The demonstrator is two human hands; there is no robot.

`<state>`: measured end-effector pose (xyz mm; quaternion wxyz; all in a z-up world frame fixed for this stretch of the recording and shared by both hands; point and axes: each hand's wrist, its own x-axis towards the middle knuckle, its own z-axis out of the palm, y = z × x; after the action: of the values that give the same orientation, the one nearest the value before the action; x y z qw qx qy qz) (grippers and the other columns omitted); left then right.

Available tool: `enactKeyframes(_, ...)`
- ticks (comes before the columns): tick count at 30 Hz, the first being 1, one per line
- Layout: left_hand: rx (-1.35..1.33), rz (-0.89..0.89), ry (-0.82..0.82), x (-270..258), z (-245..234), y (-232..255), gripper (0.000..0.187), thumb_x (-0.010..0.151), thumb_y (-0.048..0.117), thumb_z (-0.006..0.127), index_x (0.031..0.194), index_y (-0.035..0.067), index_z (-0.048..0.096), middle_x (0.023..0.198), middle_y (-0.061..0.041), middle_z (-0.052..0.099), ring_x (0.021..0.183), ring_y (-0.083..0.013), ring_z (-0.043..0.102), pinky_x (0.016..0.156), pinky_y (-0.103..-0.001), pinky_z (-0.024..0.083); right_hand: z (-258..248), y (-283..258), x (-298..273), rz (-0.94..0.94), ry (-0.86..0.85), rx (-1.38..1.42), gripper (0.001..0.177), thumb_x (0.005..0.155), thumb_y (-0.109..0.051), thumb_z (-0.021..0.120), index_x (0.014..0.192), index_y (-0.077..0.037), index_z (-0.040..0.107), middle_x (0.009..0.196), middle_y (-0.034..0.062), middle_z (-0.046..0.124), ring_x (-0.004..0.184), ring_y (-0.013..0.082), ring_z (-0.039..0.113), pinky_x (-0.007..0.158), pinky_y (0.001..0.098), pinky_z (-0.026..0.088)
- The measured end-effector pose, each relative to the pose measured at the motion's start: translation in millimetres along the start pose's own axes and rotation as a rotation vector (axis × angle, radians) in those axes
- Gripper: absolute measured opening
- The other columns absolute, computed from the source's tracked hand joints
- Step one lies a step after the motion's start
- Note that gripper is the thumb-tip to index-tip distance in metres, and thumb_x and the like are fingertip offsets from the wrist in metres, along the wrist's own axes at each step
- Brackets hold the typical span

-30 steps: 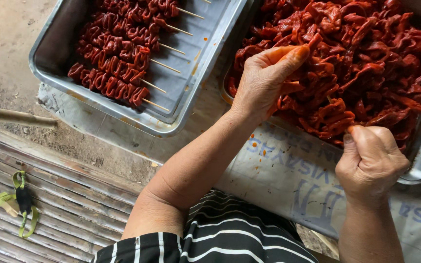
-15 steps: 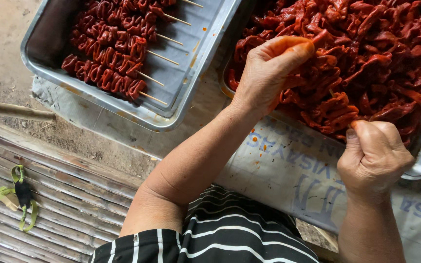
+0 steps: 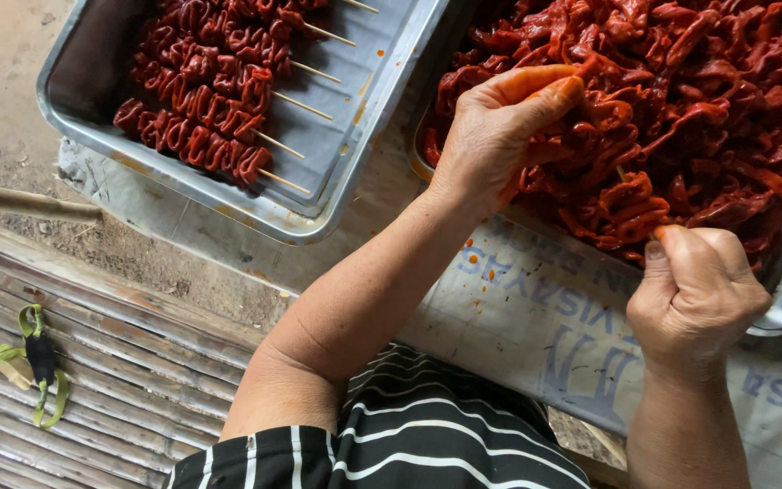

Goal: The person skewers marinated animal intestines by hand, picking pieces from a large tray and sliding them onto wooden sticks until they are full, then placing the finished skewers into a separate metal tray.

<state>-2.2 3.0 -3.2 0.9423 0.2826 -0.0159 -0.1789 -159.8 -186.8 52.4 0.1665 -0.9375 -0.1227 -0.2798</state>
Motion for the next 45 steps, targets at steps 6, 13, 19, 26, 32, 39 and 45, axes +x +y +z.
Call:
enactKeyframes(6, 0.086, 0.073, -0.049, -2, -3, -3, 0.029, 0.097, 0.015, 0.078, 0.121, -0.001, 0.072, 0.107, -0.009, 0.076, 0.095, -0.0155, 0.073, 0.076, -0.034, 0.066, 1, 1, -2, 0.003, -0.006, -0.018, 0.010, 0.108, 0.009, 0.077, 0.104, 0.004, 0.069, 0.088, 0.0131, 0.064, 0.076, 0.0206, 0.065, 0.064, 0.0281, 0.051)
enactKeyframes(13, 0.045, 0.113, -0.039, -1, -5, -10, 0.027, 0.101, 0.017, 0.077, 0.117, -0.004, 0.074, 0.105, -0.009, 0.075, 0.095, -0.0144, 0.071, 0.075, -0.030, 0.062, 0, -6, 0, 0.010, -0.009, -0.047, 0.009, 0.108, 0.009, 0.077, 0.105, 0.004, 0.070, 0.089, 0.0141, 0.065, 0.076, 0.0222, 0.065, 0.064, 0.0290, 0.051)
enactKeyframes(19, 0.000, 0.117, -0.067, 4, -7, -16, 0.026, 0.100, 0.014, 0.078, 0.119, -0.004, 0.074, 0.108, -0.010, 0.076, 0.097, -0.0147, 0.072, 0.082, -0.030, 0.063, -2, -9, 1, -0.015, -0.024, -0.055, 0.010, 0.106, 0.012, 0.073, 0.108, 0.004, 0.069, 0.092, 0.0145, 0.065, 0.080, 0.0237, 0.067, 0.068, 0.0305, 0.053)
enactKeyframes(26, -0.006, 0.029, -0.021, -2, -2, -15, 0.029, 0.101, 0.014, 0.076, 0.122, -0.004, 0.070, 0.112, -0.012, 0.074, 0.101, -0.0196, 0.072, 0.084, -0.039, 0.063, -1, -12, 0, 0.003, -0.019, -0.052, 0.013, 0.103, 0.014, 0.073, 0.109, 0.003, 0.069, 0.095, 0.0157, 0.065, 0.082, 0.0257, 0.067, 0.071, 0.0324, 0.054)
enactKeyframes(32, -0.157, -0.074, -0.070, -4, 3, -17, 0.037, 0.102, 0.019, 0.073, 0.132, 0.000, 0.064, 0.120, -0.013, 0.072, 0.107, -0.0243, 0.073, 0.089, -0.049, 0.065, -1, -12, 6, -0.012, -0.068, -0.085, 0.015, 0.099, 0.013, 0.079, 0.107, 0.005, 0.069, 0.092, 0.0168, 0.064, 0.079, 0.0267, 0.067, 0.068, 0.0325, 0.054)
enactKeyframes(39, -0.127, -0.081, -0.054, -5, 4, -23, 0.035, 0.103, 0.018, 0.072, 0.133, 0.000, 0.066, 0.119, -0.012, 0.073, 0.107, -0.0243, 0.072, 0.091, -0.046, 0.064, -3, -15, 11, 0.017, -0.100, -0.096, 0.017, 0.093, 0.012, 0.082, 0.102, 0.004, 0.070, 0.089, 0.0151, 0.065, 0.075, 0.0250, 0.067, 0.063, 0.0313, 0.053)
enactKeyframes(45, -0.090, -0.133, -0.020, -4, 4, -27, 0.033, 0.103, 0.013, 0.070, 0.131, -0.003, 0.067, 0.118, -0.013, 0.073, 0.105, -0.0225, 0.072, 0.089, -0.041, 0.063, 1, -12, 5, 0.037, -0.094, -0.067, 0.019, 0.089, 0.014, 0.080, 0.101, 0.003, 0.070, 0.088, 0.0149, 0.065, 0.072, 0.0250, 0.065, 0.058, 0.0309, 0.052)
